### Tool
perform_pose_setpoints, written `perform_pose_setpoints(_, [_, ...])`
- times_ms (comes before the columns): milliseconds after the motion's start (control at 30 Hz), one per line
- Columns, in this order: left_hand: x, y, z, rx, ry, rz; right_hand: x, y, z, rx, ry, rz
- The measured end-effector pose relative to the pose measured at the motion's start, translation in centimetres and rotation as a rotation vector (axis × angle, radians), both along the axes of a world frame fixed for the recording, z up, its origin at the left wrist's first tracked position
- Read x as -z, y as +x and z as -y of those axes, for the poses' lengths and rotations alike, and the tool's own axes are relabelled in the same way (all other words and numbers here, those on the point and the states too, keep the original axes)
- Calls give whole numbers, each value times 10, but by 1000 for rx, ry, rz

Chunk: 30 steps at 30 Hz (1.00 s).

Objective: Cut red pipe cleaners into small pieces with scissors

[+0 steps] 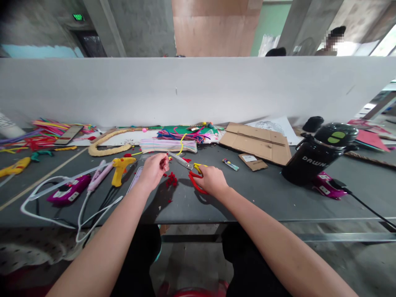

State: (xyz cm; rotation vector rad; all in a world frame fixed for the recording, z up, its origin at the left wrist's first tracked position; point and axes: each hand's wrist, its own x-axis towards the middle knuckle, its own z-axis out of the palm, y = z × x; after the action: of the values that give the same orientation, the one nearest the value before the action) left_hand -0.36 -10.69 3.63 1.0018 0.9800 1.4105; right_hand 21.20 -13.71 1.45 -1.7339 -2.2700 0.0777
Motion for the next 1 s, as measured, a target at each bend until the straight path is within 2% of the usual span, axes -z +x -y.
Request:
perform_pose_setpoints(267, [-2, 0, 2, 9, -7, 24, 0, 1, 2, -23, -9, -44])
perform_pose_setpoints(1000, [-7, 0, 3, 80, -124, 188, -1, -4, 1, 5, -37, 72])
